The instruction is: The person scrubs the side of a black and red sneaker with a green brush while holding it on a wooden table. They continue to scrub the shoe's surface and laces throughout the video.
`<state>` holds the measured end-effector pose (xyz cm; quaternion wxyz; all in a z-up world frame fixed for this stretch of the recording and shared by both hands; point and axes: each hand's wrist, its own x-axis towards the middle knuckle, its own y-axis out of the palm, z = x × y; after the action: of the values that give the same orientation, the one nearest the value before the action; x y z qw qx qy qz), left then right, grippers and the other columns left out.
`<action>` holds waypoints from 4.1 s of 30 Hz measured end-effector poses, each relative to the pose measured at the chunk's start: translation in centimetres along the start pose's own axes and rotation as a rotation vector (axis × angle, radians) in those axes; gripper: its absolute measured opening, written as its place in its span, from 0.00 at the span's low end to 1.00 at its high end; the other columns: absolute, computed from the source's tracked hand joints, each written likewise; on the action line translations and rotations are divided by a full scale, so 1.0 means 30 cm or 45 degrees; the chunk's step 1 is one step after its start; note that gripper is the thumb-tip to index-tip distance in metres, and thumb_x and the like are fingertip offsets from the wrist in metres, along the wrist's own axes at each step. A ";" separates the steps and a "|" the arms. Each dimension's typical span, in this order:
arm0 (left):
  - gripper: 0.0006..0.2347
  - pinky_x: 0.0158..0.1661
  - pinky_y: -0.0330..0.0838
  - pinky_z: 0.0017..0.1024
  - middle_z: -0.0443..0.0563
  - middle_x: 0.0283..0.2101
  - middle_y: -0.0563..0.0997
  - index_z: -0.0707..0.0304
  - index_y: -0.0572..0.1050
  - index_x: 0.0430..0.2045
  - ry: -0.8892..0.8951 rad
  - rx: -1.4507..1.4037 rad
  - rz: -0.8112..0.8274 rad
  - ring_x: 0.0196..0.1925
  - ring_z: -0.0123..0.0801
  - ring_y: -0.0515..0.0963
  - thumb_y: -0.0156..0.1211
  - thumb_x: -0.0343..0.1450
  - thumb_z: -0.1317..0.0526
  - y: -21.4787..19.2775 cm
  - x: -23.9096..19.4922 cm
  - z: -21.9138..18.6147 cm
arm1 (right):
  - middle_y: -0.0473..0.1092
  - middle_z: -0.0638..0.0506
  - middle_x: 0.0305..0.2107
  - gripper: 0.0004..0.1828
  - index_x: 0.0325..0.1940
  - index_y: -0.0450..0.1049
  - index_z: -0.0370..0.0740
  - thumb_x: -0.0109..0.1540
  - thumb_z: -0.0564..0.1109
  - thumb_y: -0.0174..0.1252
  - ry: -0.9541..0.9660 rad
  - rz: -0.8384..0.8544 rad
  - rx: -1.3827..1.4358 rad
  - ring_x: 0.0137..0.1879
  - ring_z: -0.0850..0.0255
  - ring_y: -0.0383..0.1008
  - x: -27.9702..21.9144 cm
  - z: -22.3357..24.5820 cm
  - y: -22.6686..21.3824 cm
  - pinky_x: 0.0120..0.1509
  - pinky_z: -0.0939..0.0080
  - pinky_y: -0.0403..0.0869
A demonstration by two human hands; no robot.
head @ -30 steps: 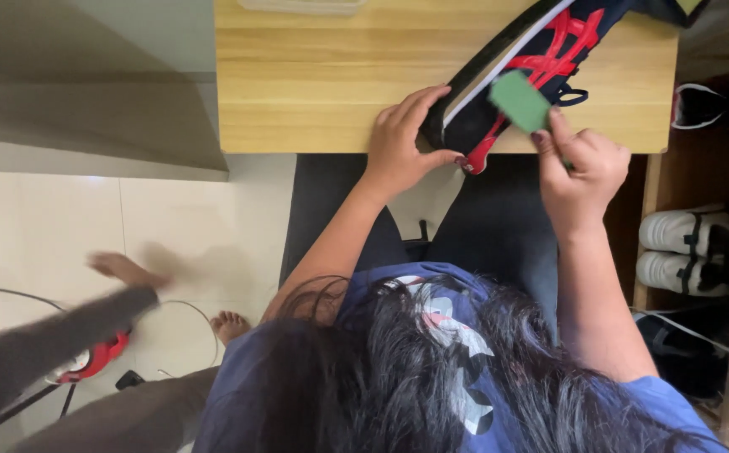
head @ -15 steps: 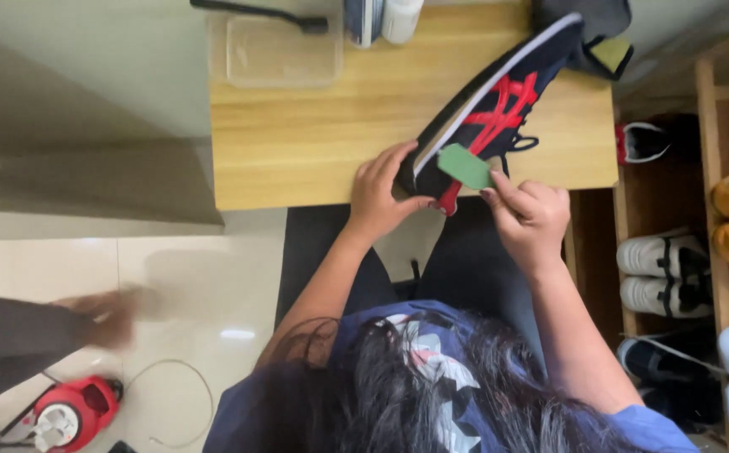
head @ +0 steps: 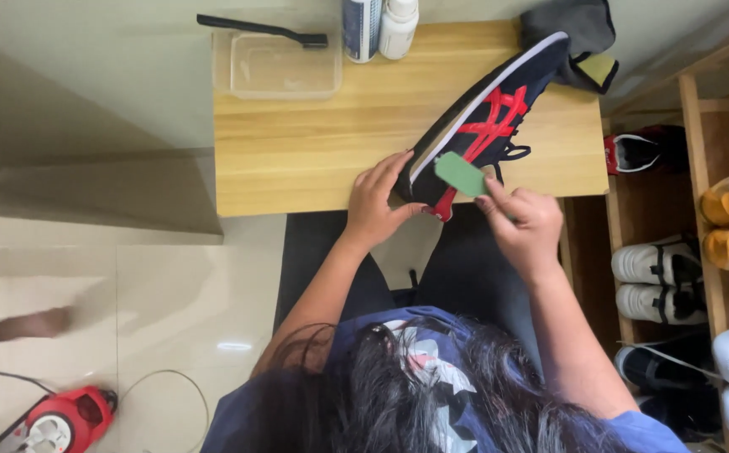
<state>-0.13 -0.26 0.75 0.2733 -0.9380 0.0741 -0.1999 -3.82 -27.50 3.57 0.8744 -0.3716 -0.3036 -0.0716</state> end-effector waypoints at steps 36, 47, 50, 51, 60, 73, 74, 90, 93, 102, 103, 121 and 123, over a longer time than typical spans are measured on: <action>0.37 0.63 0.66 0.49 0.48 0.66 0.70 0.47 0.61 0.69 -0.011 0.042 0.050 0.66 0.40 0.73 0.74 0.66 0.44 -0.024 -0.004 0.008 | 0.66 0.49 0.18 0.11 0.49 0.88 0.43 0.62 0.39 0.74 -0.286 0.027 -0.143 0.26 0.48 0.70 0.061 -0.037 -0.021 0.34 0.50 0.69; 0.38 0.62 0.66 0.49 0.49 0.65 0.71 0.49 0.62 0.69 -0.002 0.017 0.044 0.65 0.41 0.74 0.73 0.64 0.43 -0.025 0.006 0.004 | 0.65 0.45 0.18 0.15 0.53 0.87 0.39 0.62 0.39 0.74 -0.197 0.013 -0.097 0.25 0.46 0.71 0.081 -0.018 -0.015 0.33 0.54 0.70; 0.38 0.62 0.66 0.50 0.49 0.64 0.71 0.49 0.62 0.69 -0.001 0.000 0.026 0.65 0.42 0.74 0.71 0.64 0.41 -0.020 0.004 0.008 | 0.68 0.53 0.18 0.15 0.48 0.87 0.48 0.57 0.45 0.77 -0.250 0.091 -0.294 0.26 0.55 0.72 0.081 0.091 0.015 0.39 0.56 0.71; 0.38 0.62 0.66 0.50 0.49 0.64 0.71 0.49 0.62 0.69 0.003 -0.002 0.031 0.65 0.42 0.74 0.71 0.64 0.41 -0.021 0.008 0.004 | 0.68 0.53 0.18 0.15 0.48 0.87 0.48 0.57 0.45 0.77 -0.247 0.087 -0.299 0.26 0.55 0.72 0.084 0.042 0.006 0.39 0.56 0.71; 0.36 0.62 0.66 0.49 0.48 0.64 0.72 0.48 0.64 0.68 -0.010 -0.009 0.019 0.65 0.41 0.74 0.73 0.65 0.44 -0.023 0.002 -0.006 | 0.70 0.51 0.18 0.15 0.48 0.87 0.47 0.57 0.43 0.76 -0.210 0.124 -0.259 0.25 0.52 0.72 0.085 0.010 -0.019 0.35 0.54 0.70; 0.37 0.62 0.66 0.49 0.51 0.63 0.73 0.50 0.65 0.67 0.002 -0.013 -0.007 0.65 0.42 0.74 0.73 0.63 0.43 -0.012 -0.004 0.001 | 0.65 0.47 0.18 0.14 0.53 0.87 0.44 0.63 0.40 0.73 -0.150 0.004 -0.112 0.25 0.47 0.70 0.055 -0.093 -0.028 0.34 0.56 0.69; 0.37 0.62 0.66 0.50 0.50 0.63 0.73 0.49 0.64 0.67 -0.006 -0.012 -0.005 0.65 0.42 0.74 0.73 0.63 0.42 -0.011 -0.001 0.002 | 0.65 0.49 0.17 0.14 0.52 0.87 0.46 0.61 0.41 0.73 -0.167 0.022 -0.116 0.25 0.47 0.70 0.057 -0.081 -0.025 0.34 0.55 0.69; 0.37 0.61 0.66 0.48 0.51 0.59 0.74 0.51 0.66 0.66 -0.044 -0.026 -0.022 0.61 0.43 0.77 0.73 0.63 0.42 -0.004 -0.005 0.003 | 0.65 0.42 0.19 0.17 0.57 0.81 0.30 0.64 0.32 0.71 0.085 -0.146 0.304 0.27 0.54 0.69 -0.077 -0.219 0.044 0.39 0.59 0.67; 0.36 0.60 0.66 0.46 0.50 0.59 0.75 0.51 0.66 0.66 -0.050 -0.014 -0.010 0.60 0.42 0.77 0.73 0.63 0.44 -0.013 0.002 0.004 | 0.69 0.44 0.20 0.16 0.50 0.85 0.38 0.58 0.37 0.76 0.106 0.017 0.289 0.27 0.48 0.71 -0.088 -0.161 0.059 0.38 0.53 0.68; 0.37 0.60 0.66 0.48 0.52 0.58 0.76 0.53 0.66 0.66 -0.074 -0.031 0.002 0.59 0.44 0.78 0.75 0.63 0.44 -0.014 0.003 0.010 | 0.68 0.40 0.20 0.18 0.55 0.82 0.36 0.61 0.36 0.73 0.175 -0.116 0.355 0.27 0.48 0.72 -0.130 -0.128 0.099 0.37 0.54 0.69; 0.37 0.60 0.66 0.48 0.52 0.58 0.76 0.53 0.66 0.66 -0.066 -0.031 -0.014 0.59 0.44 0.78 0.74 0.63 0.44 -0.010 0.000 0.012 | 0.69 0.41 0.20 0.18 0.55 0.82 0.37 0.60 0.35 0.73 0.199 -0.129 0.345 0.27 0.49 0.72 -0.141 -0.136 0.094 0.38 0.56 0.69; 0.37 0.60 0.66 0.44 0.52 0.56 0.78 0.54 0.67 0.65 -0.122 -0.086 -0.077 0.58 0.43 0.79 0.73 0.62 0.41 -0.001 0.002 0.017 | 0.69 0.46 0.20 0.17 0.52 0.83 0.38 0.59 0.35 0.74 0.300 -0.040 0.440 0.27 0.58 0.72 -0.100 -0.185 0.077 0.39 0.62 0.69; 0.38 0.60 0.67 0.42 0.49 0.56 0.78 0.52 0.68 0.64 -0.097 -0.049 -0.090 0.58 0.40 0.79 0.73 0.61 0.39 0.003 -0.003 0.018 | 0.69 0.46 0.21 0.15 0.54 0.82 0.35 0.63 0.35 0.73 0.303 -0.087 0.432 0.29 0.61 0.71 -0.096 -0.190 0.061 0.39 0.62 0.69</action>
<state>0.01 -0.04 0.25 0.2507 -0.9520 0.0344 -0.1722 -2.78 -30.42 -2.30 0.9513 -0.1974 -0.2183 -0.0922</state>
